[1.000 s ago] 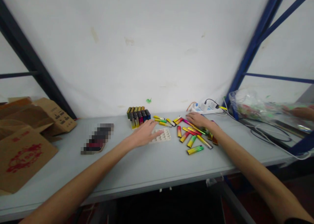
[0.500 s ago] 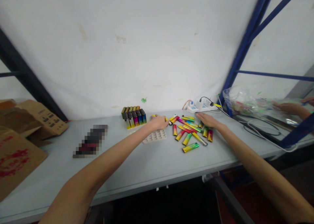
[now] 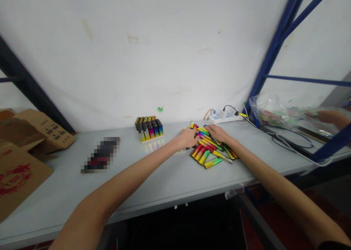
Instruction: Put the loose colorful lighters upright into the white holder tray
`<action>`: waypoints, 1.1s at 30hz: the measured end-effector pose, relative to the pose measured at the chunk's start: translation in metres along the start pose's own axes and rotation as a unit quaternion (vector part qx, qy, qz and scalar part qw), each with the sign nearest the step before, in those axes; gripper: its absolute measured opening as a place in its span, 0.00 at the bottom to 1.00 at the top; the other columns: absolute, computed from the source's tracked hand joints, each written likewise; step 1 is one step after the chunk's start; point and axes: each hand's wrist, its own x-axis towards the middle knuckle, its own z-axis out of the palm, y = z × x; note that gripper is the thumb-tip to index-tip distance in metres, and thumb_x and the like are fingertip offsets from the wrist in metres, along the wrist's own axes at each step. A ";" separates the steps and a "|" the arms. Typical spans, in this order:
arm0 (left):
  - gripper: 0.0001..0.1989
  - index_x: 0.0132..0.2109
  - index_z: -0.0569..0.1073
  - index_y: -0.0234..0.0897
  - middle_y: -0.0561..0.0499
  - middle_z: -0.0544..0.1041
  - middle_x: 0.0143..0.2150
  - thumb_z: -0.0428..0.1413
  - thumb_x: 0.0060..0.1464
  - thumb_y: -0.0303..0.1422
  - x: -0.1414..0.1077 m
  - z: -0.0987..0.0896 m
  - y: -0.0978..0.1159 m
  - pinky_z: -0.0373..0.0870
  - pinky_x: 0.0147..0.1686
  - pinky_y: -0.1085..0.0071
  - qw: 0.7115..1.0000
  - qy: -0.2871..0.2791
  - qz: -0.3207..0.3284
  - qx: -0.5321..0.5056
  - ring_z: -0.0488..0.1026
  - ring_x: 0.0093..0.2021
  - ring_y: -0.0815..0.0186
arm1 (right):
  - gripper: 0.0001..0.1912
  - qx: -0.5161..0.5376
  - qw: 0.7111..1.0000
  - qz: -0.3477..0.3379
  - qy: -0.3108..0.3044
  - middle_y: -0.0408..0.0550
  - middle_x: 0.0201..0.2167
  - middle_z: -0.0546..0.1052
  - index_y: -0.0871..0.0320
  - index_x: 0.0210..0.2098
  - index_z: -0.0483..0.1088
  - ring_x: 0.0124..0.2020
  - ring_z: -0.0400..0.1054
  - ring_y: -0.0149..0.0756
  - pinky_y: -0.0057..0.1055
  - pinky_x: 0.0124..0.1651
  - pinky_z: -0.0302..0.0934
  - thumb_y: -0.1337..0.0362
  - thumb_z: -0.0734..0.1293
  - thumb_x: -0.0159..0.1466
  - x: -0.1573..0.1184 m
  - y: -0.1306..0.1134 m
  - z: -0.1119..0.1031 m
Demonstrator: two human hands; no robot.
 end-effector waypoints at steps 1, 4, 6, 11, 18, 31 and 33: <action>0.23 0.56 0.73 0.33 0.35 0.78 0.52 0.45 0.68 0.44 -0.001 0.000 -0.002 0.70 0.55 0.57 1.000 0.007 0.007 -0.005 0.76 0.53 0.48 | 0.24 -0.002 1.000 0.001 0.004 0.60 0.46 0.81 0.63 0.45 0.75 0.48 0.74 0.44 0.34 0.54 0.64 0.55 0.52 0.77 0.001 -0.003 0.001; 0.22 0.57 0.71 0.34 0.38 0.78 0.52 0.43 0.69 0.44 -0.001 -0.002 -0.013 0.69 0.56 0.61 0.999 0.030 0.017 -0.017 0.75 0.54 0.52 | 0.22 0.015 1.000 -0.012 0.020 0.59 0.46 0.81 0.63 0.46 0.75 0.48 0.74 0.44 0.34 0.54 0.64 0.55 0.54 0.76 0.003 -0.011 0.002; 0.25 0.58 0.70 0.33 0.35 0.76 0.54 0.39 0.70 0.45 0.007 -0.004 -0.021 0.68 0.57 0.59 0.999 0.050 0.001 -0.021 0.74 0.56 0.50 | 0.22 0.032 0.999 -0.021 0.039 0.59 0.48 0.80 0.63 0.49 0.74 0.50 0.73 0.44 0.35 0.57 0.63 0.55 0.55 0.76 0.005 -0.014 -0.001; 0.29 0.67 0.64 0.34 0.34 0.67 0.68 0.42 0.69 0.46 0.047 0.001 -0.036 0.56 0.66 0.53 0.999 0.039 0.008 -0.032 0.60 0.70 0.47 | 0.26 0.044 0.998 -0.028 0.043 0.61 0.58 0.75 0.61 0.59 0.71 0.62 0.67 0.47 0.44 0.67 0.58 0.50 0.55 0.75 -0.018 -0.014 -0.024; 0.25 0.58 0.74 0.34 0.38 0.76 0.62 0.42 0.69 0.44 0.083 0.022 -0.034 0.55 0.67 0.58 0.997 -0.023 0.074 -0.025 0.63 0.69 0.52 | 0.44 0.009 0.997 -0.065 -0.030 0.48 0.76 0.49 0.40 0.74 0.53 0.76 0.42 0.59 0.59 0.73 0.49 0.38 0.67 0.64 -0.139 -0.020 -0.037; 0.23 0.49 0.77 0.34 0.38 0.81 0.50 0.41 0.70 0.42 0.034 0.002 -0.043 0.69 0.56 0.62 0.994 0.034 0.105 -0.017 0.76 0.51 0.54 | 0.36 0.013 0.995 -0.096 -0.021 0.55 0.75 0.52 0.46 0.74 0.52 0.77 0.40 0.51 0.56 0.74 0.46 0.42 0.59 0.71 -0.122 -0.036 -0.015; 0.23 0.53 0.75 0.33 0.38 0.80 0.53 0.40 0.70 0.42 0.027 -0.001 -0.042 0.68 0.58 0.62 0.994 0.039 0.103 -0.022 0.75 0.55 0.54 | 0.35 -0.001 0.996 -0.091 -0.019 0.57 0.74 0.53 0.48 0.73 0.54 0.76 0.42 0.53 0.58 0.74 0.45 0.42 0.57 0.72 -0.119 -0.037 -0.012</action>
